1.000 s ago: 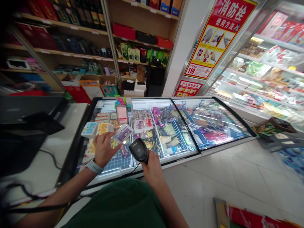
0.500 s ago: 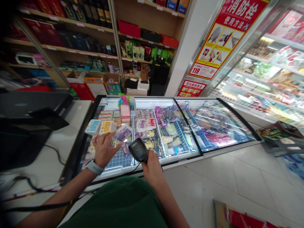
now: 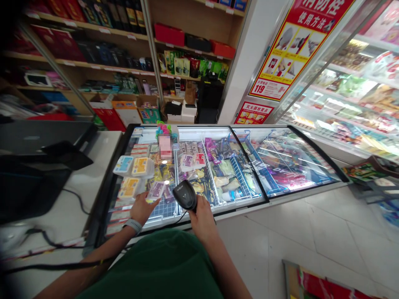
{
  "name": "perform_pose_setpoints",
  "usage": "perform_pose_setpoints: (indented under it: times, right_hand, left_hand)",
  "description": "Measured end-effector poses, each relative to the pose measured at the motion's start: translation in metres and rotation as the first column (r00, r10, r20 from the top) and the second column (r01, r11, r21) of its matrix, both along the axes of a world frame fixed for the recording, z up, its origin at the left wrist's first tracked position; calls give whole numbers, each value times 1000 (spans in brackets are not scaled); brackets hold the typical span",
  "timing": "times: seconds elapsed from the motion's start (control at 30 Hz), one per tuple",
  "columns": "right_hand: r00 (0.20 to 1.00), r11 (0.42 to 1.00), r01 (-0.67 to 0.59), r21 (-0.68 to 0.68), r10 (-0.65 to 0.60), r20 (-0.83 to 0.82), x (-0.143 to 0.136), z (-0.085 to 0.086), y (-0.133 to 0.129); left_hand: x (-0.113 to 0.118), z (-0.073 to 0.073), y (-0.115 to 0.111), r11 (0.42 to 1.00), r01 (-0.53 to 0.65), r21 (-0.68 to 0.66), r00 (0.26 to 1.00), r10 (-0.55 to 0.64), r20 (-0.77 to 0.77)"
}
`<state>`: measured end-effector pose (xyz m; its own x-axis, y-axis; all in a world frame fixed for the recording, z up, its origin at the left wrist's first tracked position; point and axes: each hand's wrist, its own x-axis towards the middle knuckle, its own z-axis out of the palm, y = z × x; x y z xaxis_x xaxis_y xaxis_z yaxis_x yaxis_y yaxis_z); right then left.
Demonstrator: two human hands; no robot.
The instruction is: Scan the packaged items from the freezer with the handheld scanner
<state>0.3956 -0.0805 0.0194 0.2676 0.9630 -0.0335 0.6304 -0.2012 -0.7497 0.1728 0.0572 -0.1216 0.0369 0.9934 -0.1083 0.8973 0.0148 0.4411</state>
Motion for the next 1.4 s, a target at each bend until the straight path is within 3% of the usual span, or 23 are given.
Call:
perform_pose_setpoints:
  times: [0.23, 0.5, 0.7, 0.87, 1.07, 1.4]
  right_hand:
    - [1000, 1000, -6, -11, 6, 3, -1, -3, 0]
    - [999, 1000, 2, -14, -2, 32, -2, -3, -3]
    - [1000, 1000, -1, -22, 2, 6, -3, -2, -4]
    - [1000, 1000, 13, -23, -13, -1, -2, -2, -5]
    - [1000, 1000, -4, -20, 4, -6, -2, -3, -4]
    - [1000, 1000, 26, -16, -26, 15, 2, -6, -7]
  left_hand:
    - [1, -9, 3, 994, -31, -108, 989, 15, -147]
    - [2, -2, 19, 981, -39, -190, 961, -15, -276]
    - [3, 1, 17, 981, -21, -194, 945, -44, -325]
    - [-2, 1, 9, 979, 121, -165, 931, -170, -324]
    - [0, -12, 10, 897, 387, -214, 860, -434, -267]
    - [-4, -22, 23, 886, 409, -220, 840, -460, -288]
